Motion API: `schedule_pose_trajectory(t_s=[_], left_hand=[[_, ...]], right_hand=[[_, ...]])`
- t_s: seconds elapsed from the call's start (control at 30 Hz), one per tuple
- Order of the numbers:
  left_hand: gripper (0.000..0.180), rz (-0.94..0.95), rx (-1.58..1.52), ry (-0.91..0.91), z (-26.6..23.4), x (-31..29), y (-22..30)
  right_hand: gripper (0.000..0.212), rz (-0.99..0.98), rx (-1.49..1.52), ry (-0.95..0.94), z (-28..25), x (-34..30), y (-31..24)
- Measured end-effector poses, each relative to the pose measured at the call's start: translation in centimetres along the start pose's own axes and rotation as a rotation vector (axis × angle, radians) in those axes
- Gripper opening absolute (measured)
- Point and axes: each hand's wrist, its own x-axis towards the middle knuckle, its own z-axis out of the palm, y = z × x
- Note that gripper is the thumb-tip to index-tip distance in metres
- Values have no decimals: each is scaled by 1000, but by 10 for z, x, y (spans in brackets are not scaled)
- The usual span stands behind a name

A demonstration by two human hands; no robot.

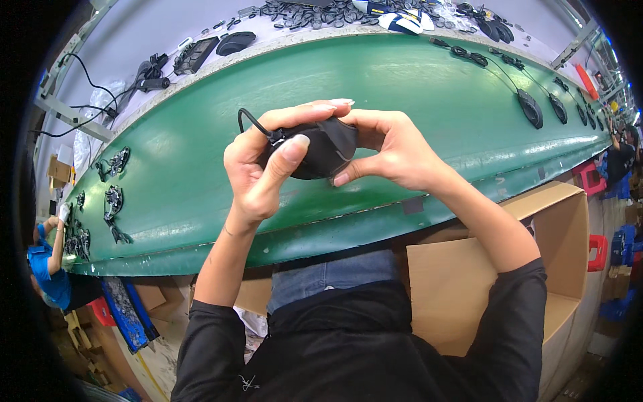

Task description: The person assembles computer mice along a conveyor belt by inserting components into mouse bases, retrieving top covers from a box, and snapping the top covers onto the bases by hand.

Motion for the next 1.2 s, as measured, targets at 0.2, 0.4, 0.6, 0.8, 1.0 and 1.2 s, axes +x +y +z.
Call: schedule_pose_trajectory(t_s=[0.2, 0.4, 0.6, 0.8, 1.0, 1.2], left_hand=[[25, -64, -127, 104, 2, 1, -3], [42, -312, -481, 305, 2, 8, -7], [58, -261, -515, 94, -13, 11, -15], [70, -4, -490, -57, -29, 6, -16], [39, -236, -352, 355, -21, 3, -16], [38, -408, -435, 449, -8, 2, -20]], right_hand=[[49, 20, -50, -16, 1, -1, -7], [59, 0, 1, 97, 16, -1, -14], [35, 247, 865, 45, -11, -2, -11], [48, 357, 1090, -303, 2, -2, -3], [52, -91, 86, 165, 6, 0, -19], [39, -361, -546, 379, 23, 0, -12]])
